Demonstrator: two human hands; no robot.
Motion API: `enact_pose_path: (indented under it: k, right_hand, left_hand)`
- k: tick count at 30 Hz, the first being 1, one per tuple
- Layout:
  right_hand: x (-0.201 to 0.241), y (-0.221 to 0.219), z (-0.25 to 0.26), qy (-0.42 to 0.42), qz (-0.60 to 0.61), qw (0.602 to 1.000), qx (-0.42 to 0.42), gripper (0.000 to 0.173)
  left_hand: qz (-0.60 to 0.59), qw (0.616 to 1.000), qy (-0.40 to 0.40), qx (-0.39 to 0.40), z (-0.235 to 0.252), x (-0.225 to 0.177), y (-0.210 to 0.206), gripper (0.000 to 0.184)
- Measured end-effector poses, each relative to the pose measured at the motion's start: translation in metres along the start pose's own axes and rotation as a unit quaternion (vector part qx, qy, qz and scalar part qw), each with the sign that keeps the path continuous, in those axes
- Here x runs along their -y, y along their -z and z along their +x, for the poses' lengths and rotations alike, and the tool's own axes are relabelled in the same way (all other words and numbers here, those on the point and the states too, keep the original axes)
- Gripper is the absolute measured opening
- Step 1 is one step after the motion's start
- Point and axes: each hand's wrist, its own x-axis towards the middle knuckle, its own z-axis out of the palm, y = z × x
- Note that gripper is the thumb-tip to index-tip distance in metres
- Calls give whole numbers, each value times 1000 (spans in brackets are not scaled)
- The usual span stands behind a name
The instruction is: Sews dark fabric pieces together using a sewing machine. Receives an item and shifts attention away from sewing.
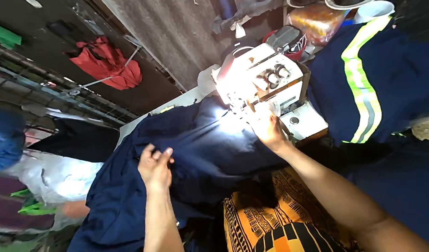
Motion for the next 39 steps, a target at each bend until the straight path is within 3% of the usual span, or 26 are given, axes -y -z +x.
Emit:
enact_pose_path:
  k: [4, 6, 9, 11, 15, 19, 22, 26, 32, 34, 36, 39]
  right_hand:
    - [10, -9, -19, -80, 15, 996, -27, 25]
    - [10, -8, -34, -105, 28, 994, -13, 25]
    - [4, 7, -52, -199, 87, 972, 90, 35]
    - [-3, 12, -58, -260, 173, 939, 146, 31]
    - [-5, 18, -65, -284, 325, 885, 173, 14]
    - [6, 27, -64, -240, 314, 911, 113, 19]
    - [13, 29, -56, -272, 289, 915, 80, 28]
    - [-4, 12, -69, -234, 198, 950, 57, 39]
    - [-9, 16, -83, -161, 197, 966, 47, 23]
    - [-8, 18, -82, -153, 198, 967, 50, 23]
    - [-7, 16, -81, -163, 214, 961, 57, 27]
    - [-3, 14, -77, -226, 262, 934, 95, 22]
  left_hand:
    - [91, 995, -39, -12, 50, 18, -19, 61]
    - [95, 995, 10, -21, 27, 23, -28, 65]
    - [107, 981, 160, 13, -40, 18, -48, 68]
    - [121, 975, 183, 40, -69, 25, -56, 72]
    - [-43, 994, 96, 9, -72, 29, -43, 63]
    - [-181, 979, 72, 61, -78, 11, -20, 60]
    - [-206, 976, 51, 46, -78, 5, -22, 56]
    - [-160, 985, 60, -24, -80, 23, -33, 54]
    - [-78, 995, 60, 3, -98, 40, -36, 52]
    - [103, 994, 10, -21, -96, 36, -37, 52]
    - [233, 969, -78, -35, -93, 20, -45, 56]
    - [249, 951, -185, 17, -82, -15, -81, 43]
